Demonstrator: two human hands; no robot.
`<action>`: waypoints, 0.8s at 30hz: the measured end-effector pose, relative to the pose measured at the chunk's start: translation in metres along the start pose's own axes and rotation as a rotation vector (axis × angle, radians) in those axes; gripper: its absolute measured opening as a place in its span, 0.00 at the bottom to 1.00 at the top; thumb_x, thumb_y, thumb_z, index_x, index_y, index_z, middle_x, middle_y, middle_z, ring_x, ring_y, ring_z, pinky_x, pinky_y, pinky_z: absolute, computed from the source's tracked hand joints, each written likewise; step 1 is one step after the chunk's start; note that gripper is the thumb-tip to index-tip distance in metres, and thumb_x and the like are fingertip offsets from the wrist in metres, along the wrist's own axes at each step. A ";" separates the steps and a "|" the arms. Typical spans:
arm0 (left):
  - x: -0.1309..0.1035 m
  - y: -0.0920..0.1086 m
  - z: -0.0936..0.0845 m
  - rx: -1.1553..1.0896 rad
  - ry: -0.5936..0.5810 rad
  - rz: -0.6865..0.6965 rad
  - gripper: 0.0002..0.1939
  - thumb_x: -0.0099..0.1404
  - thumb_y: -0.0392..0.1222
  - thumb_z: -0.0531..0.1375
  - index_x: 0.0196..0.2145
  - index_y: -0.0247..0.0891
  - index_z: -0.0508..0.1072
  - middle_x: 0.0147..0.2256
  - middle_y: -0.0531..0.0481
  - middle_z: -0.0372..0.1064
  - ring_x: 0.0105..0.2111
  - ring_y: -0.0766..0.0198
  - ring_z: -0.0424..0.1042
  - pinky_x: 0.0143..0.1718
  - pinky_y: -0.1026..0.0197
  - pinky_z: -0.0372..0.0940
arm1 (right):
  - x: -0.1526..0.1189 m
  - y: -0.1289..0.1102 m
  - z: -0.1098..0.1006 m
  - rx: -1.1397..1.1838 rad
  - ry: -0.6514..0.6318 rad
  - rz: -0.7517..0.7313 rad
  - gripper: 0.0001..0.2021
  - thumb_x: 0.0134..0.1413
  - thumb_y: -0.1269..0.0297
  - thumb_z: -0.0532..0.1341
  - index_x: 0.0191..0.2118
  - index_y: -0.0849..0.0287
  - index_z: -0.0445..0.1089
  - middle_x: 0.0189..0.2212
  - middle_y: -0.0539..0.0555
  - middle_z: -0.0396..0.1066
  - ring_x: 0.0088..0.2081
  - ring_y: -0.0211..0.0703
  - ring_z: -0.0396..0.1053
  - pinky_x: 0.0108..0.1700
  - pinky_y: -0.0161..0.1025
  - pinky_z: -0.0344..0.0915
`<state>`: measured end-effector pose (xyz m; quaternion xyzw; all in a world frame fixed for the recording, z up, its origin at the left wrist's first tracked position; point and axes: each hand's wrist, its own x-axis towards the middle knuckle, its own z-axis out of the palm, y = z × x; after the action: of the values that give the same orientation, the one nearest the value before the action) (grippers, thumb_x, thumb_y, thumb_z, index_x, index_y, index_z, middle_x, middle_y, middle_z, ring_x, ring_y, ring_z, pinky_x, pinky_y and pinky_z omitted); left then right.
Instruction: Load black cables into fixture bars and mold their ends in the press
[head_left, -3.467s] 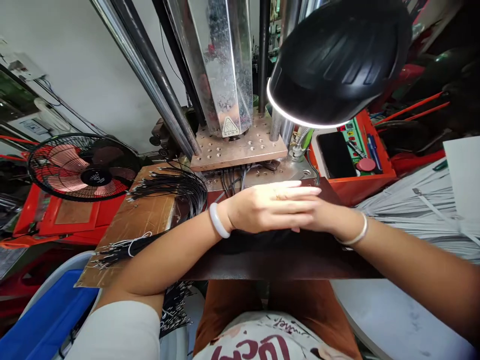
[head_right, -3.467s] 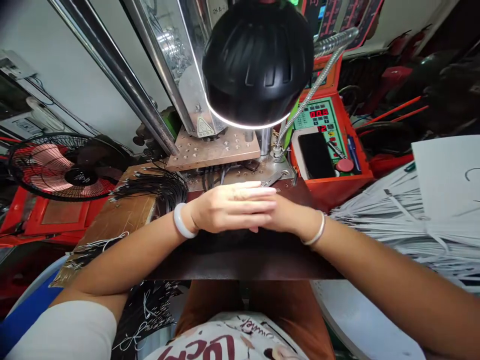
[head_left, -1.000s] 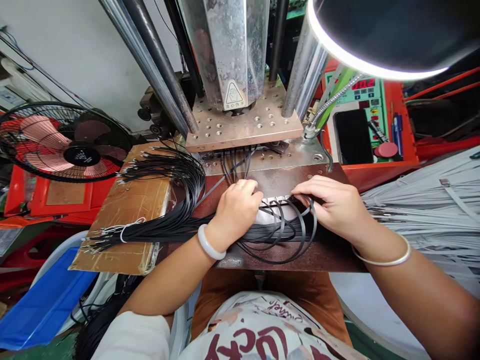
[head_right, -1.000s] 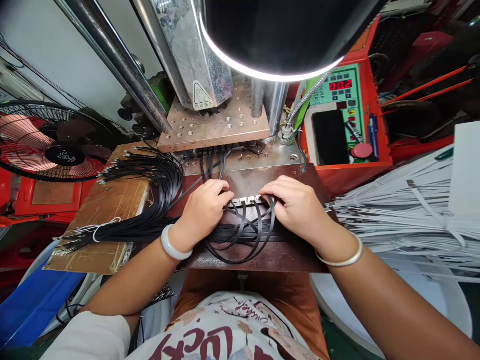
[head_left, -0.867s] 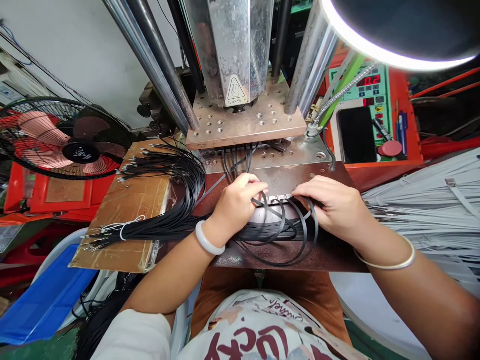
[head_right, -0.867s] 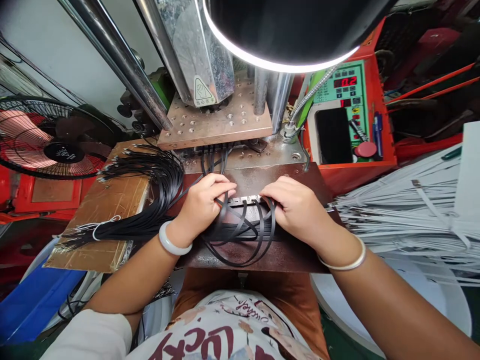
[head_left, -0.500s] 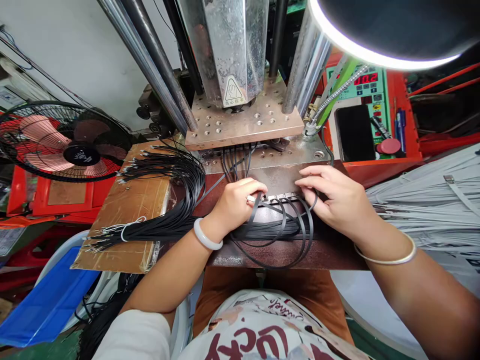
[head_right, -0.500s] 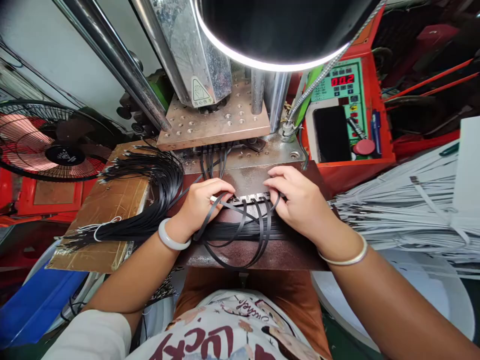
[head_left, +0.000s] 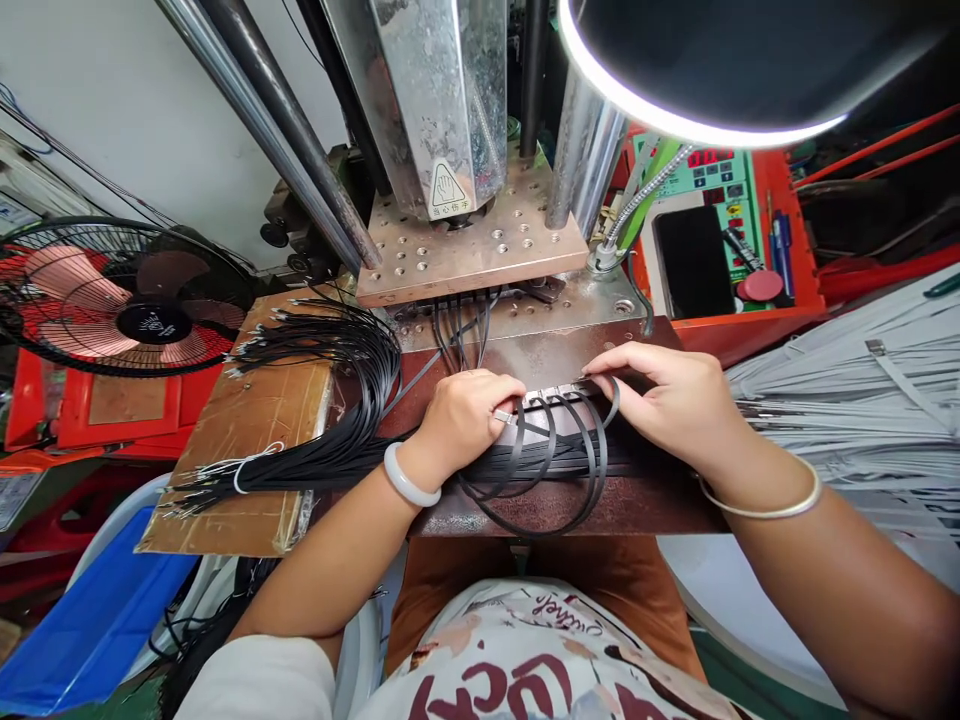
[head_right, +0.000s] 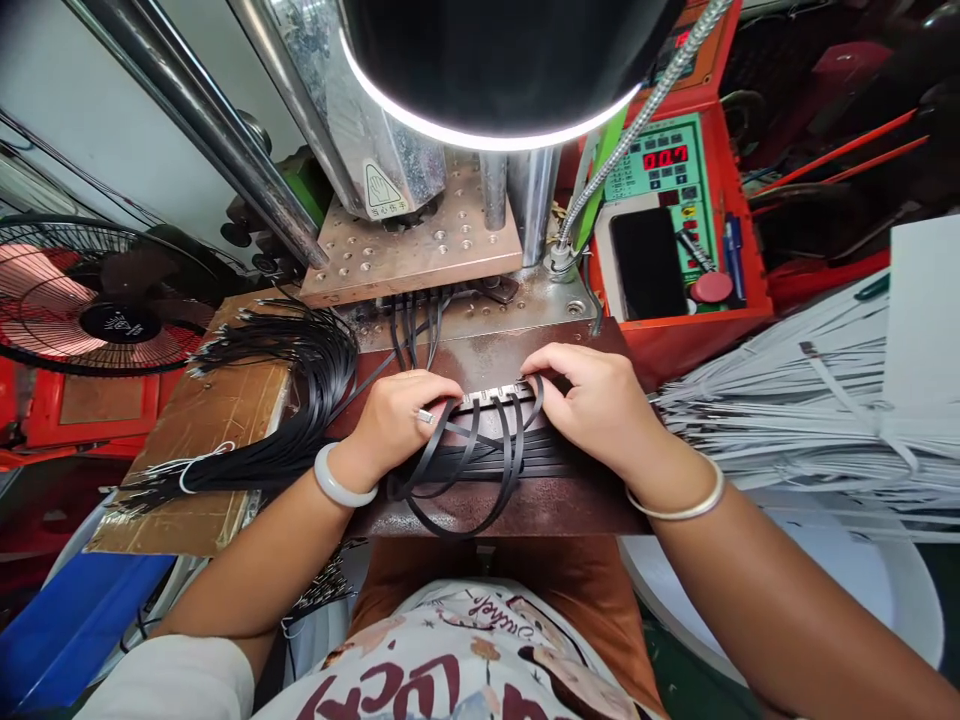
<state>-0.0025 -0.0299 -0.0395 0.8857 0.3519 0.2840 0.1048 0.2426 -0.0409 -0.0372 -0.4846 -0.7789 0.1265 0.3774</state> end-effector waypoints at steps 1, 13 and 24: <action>-0.001 0.001 0.000 0.038 -0.007 0.048 0.11 0.67 0.35 0.53 0.35 0.35 0.76 0.32 0.46 0.76 0.32 0.61 0.74 0.36 0.60 0.67 | 0.000 0.001 -0.001 -0.006 -0.010 -0.002 0.06 0.55 0.71 0.59 0.34 0.55 0.72 0.31 0.50 0.76 0.33 0.43 0.73 0.37 0.39 0.69; -0.014 0.012 -0.039 0.050 0.021 0.346 0.23 0.68 0.32 0.54 0.60 0.36 0.62 0.52 0.38 0.71 0.52 0.59 0.72 0.51 0.56 0.70 | 0.001 0.004 -0.002 -0.116 -0.096 -0.144 0.09 0.52 0.74 0.55 0.33 0.56 0.71 0.28 0.52 0.72 0.32 0.44 0.70 0.36 0.39 0.66; -0.010 -0.026 -0.097 0.628 0.182 0.156 0.09 0.70 0.37 0.52 0.41 0.38 0.72 0.36 0.42 0.74 0.39 0.56 0.74 0.43 0.51 0.68 | 0.000 0.011 0.018 -0.121 -0.241 -0.230 0.11 0.51 0.70 0.57 0.42 0.62 0.70 0.37 0.60 0.68 0.39 0.51 0.65 0.42 0.47 0.64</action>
<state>-0.0790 -0.0195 0.0250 0.8699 0.3615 0.2469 -0.2273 0.2368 -0.0325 -0.0562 -0.3952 -0.8751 0.0927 0.2635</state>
